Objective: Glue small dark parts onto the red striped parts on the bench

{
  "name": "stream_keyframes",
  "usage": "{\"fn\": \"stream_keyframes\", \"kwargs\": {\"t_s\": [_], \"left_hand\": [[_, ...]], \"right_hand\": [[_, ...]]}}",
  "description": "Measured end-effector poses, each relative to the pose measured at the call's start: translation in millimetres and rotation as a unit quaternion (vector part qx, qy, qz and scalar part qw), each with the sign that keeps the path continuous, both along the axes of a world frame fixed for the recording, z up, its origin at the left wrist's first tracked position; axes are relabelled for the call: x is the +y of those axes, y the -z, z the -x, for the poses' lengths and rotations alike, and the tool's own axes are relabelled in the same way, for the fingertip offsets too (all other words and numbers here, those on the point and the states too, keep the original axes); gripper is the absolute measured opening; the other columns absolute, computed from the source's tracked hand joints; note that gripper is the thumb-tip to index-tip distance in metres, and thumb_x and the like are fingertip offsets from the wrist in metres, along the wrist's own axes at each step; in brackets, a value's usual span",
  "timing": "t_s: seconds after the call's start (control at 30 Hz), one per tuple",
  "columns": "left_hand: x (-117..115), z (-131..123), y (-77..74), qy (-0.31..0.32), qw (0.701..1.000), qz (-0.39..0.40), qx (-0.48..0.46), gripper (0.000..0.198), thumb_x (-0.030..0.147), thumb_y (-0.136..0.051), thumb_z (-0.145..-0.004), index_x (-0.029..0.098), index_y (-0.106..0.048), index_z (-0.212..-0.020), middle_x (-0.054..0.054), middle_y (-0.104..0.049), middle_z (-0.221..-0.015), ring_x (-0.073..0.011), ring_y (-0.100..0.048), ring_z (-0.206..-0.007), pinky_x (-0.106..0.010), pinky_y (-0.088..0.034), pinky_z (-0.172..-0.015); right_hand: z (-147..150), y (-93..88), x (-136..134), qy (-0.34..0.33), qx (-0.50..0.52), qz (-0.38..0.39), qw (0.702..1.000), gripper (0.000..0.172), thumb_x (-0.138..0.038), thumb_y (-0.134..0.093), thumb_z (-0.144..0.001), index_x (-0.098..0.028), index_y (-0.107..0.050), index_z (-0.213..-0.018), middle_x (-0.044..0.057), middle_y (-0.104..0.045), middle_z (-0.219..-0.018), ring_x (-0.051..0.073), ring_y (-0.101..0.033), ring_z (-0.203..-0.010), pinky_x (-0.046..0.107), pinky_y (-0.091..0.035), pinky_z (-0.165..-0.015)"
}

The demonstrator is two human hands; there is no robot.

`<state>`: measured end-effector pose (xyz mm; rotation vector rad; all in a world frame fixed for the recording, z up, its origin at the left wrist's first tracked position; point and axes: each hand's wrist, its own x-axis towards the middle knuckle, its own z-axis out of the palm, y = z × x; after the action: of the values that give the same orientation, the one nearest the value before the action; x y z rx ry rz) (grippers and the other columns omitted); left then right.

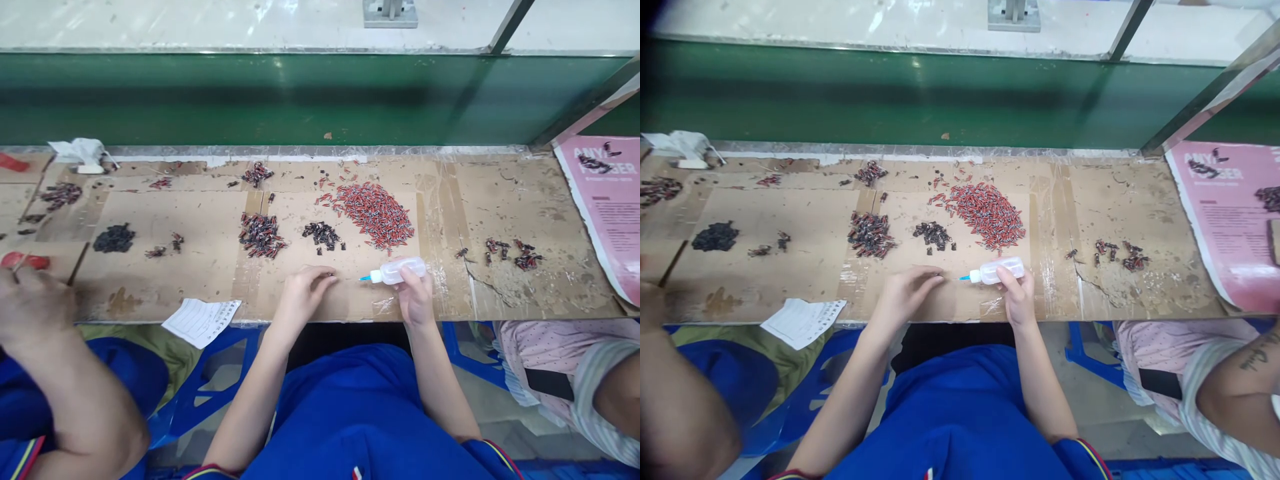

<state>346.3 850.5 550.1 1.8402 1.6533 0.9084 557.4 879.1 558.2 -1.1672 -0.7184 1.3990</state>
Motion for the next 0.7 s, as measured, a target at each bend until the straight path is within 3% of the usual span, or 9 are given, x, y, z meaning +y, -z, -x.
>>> {"fn": "stream_keyframes", "kwargs": {"t_s": [0.17,0.33,0.4,0.53,0.7], "left_hand": [[-4.7,-9.7,16.7,-0.038,0.990,-0.100,0.096,0.022,0.040,-0.063,-0.086,0.023,-0.074,-0.078,-0.005,-0.069,-0.075,-0.0212,-0.062,-0.078,-0.036,-0.052,-0.074],[-10.8,-6.0,27.4,-0.112,0.974,-0.166,0.110,0.034,0.047,-0.065,-0.083,0.022,-0.071,-0.105,-0.009,-0.069,-0.095,-0.0230,-0.064,-0.090,-0.038,-0.053,-0.081],[-13.2,-3.1,28.1,-0.090,0.976,-0.169,0.102,0.038,0.044,-0.066,-0.084,0.020,-0.066,-0.114,-0.010,-0.071,-0.102,-0.0237,-0.065,-0.096,-0.038,-0.054,-0.085],[-14.0,-2.9,25.2,-0.028,0.985,-0.155,0.071,0.028,0.027,-0.061,-0.090,0.020,-0.064,-0.116,-0.008,-0.074,-0.101,-0.0203,-0.069,-0.094,-0.035,-0.056,-0.083],[-11.5,-7.7,23.9,-0.060,0.987,-0.147,0.035,0.032,0.025,-0.064,-0.088,0.020,-0.061,-0.119,-0.005,-0.077,-0.090,-0.0189,-0.072,-0.085,-0.035,-0.058,-0.082]], "right_hand": [[7.8,3.3,0.0,-0.006,-0.038,-0.010,0.999,0.026,-0.043,-0.073,-0.065,-0.019,-0.064,-0.072,-0.001,-0.061,-0.063,0.011,-0.050,-0.053,0.023,-0.036,-0.046],[17.0,3.7,-2.2,0.026,-0.103,-0.032,0.994,0.026,-0.043,-0.070,-0.070,-0.019,-0.058,-0.070,-0.005,-0.054,-0.057,0.009,-0.044,-0.048,0.023,-0.036,-0.046],[22.0,3.9,-3.1,0.033,-0.129,-0.040,0.990,0.027,-0.042,-0.069,-0.070,-0.020,-0.054,-0.067,-0.005,-0.052,-0.056,0.009,-0.044,-0.049,0.023,-0.038,-0.048],[31.4,6.4,-4.3,0.028,-0.176,-0.045,0.983,0.027,-0.043,-0.068,-0.070,-0.020,-0.053,-0.069,-0.004,-0.056,-0.060,0.012,-0.052,-0.056,0.025,-0.043,-0.054],[35.8,10.7,-5.9,-0.001,-0.222,-0.040,0.974,0.027,-0.043,-0.068,-0.072,-0.021,-0.052,-0.069,-0.003,-0.058,-0.061,0.013,-0.054,-0.056,0.026,-0.043,-0.054]]}}
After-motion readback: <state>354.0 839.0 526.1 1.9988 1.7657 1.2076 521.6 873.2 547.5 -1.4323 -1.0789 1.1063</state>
